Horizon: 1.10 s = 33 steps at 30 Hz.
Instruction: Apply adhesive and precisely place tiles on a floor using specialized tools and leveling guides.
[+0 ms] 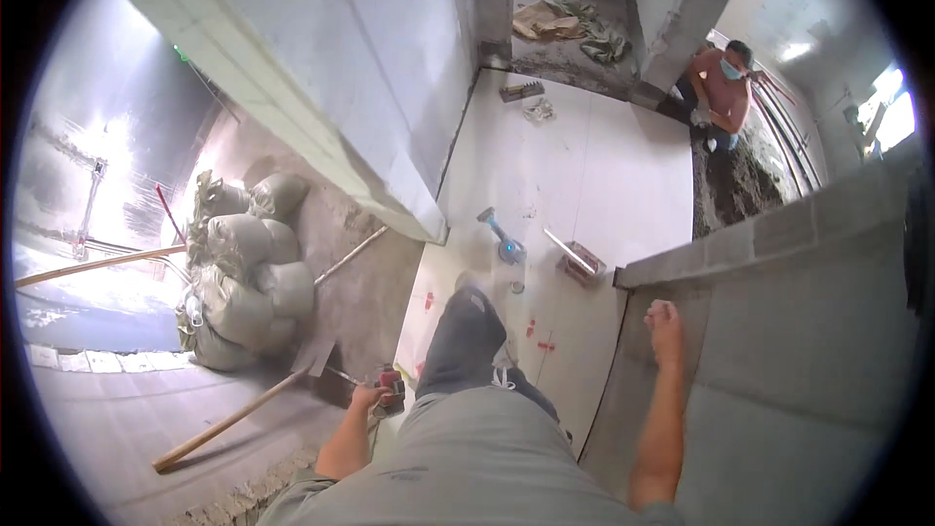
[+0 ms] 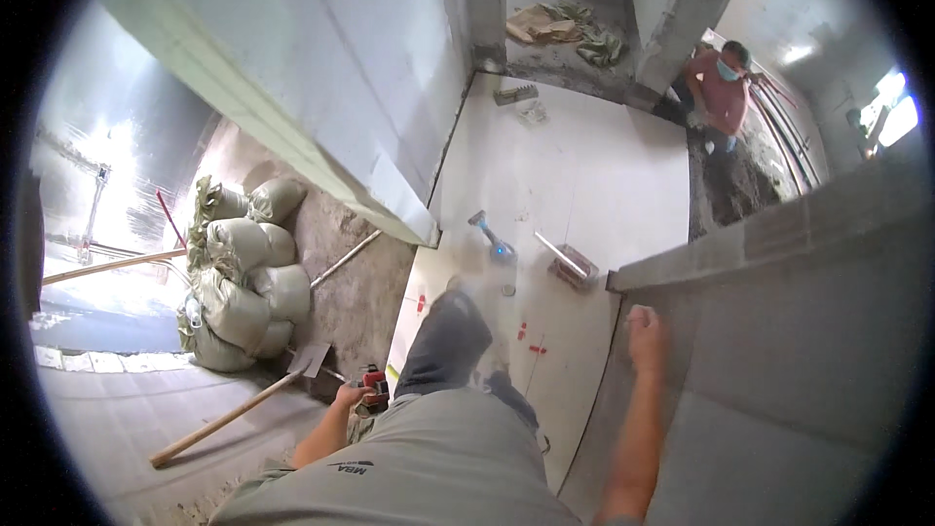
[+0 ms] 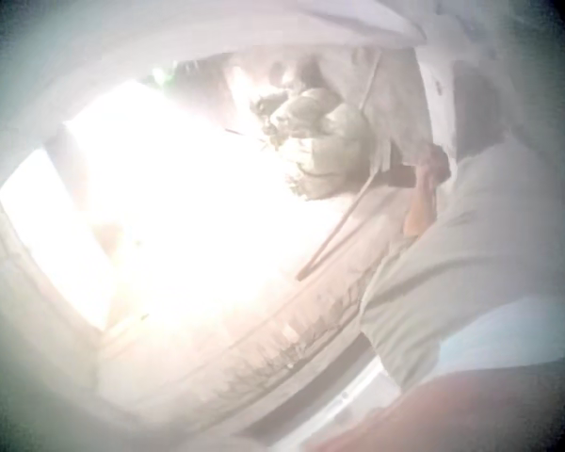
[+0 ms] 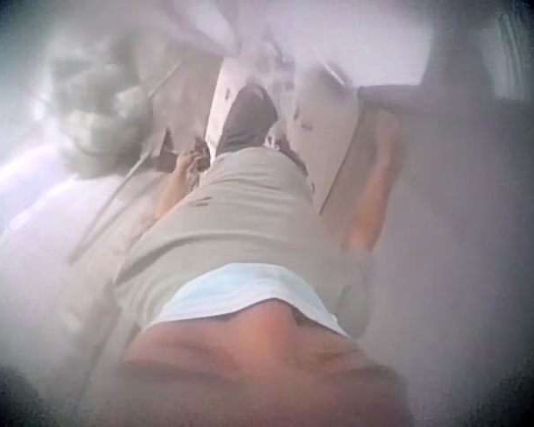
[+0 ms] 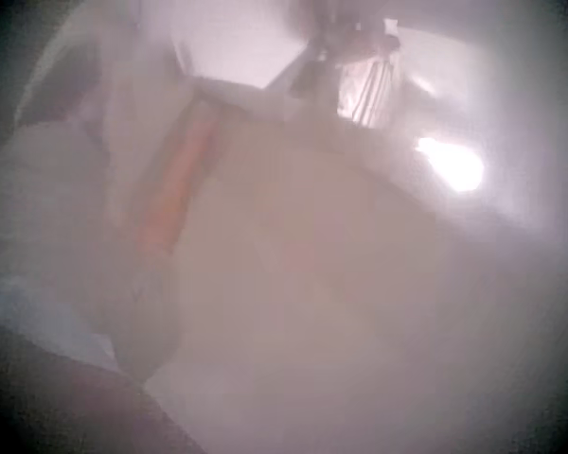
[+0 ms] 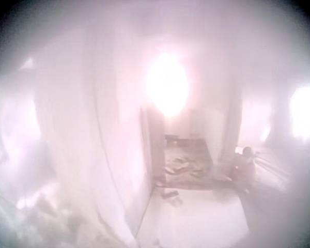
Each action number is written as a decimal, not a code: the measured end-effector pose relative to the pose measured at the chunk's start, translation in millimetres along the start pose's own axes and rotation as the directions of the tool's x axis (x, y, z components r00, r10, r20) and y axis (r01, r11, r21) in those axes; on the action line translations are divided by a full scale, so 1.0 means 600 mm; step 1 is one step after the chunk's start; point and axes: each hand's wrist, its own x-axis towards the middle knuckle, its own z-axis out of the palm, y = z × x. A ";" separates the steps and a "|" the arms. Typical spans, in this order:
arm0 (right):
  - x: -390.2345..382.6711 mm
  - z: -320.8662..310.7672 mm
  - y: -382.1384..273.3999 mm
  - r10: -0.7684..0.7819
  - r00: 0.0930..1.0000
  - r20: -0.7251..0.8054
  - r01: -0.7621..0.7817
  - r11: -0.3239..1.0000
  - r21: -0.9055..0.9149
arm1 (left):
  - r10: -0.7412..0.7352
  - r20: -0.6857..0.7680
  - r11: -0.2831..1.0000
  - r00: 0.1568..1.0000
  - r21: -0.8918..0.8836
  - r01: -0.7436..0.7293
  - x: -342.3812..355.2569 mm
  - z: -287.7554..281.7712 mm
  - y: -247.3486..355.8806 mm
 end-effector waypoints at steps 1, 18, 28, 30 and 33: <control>0.030 0.028 -0.021 -0.037 0.999 0.024 0.040 0.992 -0.117 | -0.006 0.004 1.000 1.000 -0.007 0.006 -0.011 -0.002 0.063; 0.252 0.253 -0.104 0.551 0.832 0.064 -0.555 0.827 0.091 | 0.536 0.157 0.789 0.830 0.258 -0.558 0.317 -0.015 1.004; 0.495 0.340 -0.078 0.708 0.661 0.248 -0.732 0.681 0.006 | 0.427 0.205 0.858 0.881 0.215 -0.466 0.390 -0.033 1.264; 0.588 0.334 -0.065 0.734 0.614 0.290 -0.758 0.651 -0.041 | 0.380 0.167 0.911 0.910 0.102 -0.399 0.383 -0.025 1.302; 0.747 0.282 -0.071 0.587 0.698 0.411 -0.373 0.787 -0.491 | 0.164 0.189 0.972 0.968 0.134 -0.191 0.423 -0.024 1.339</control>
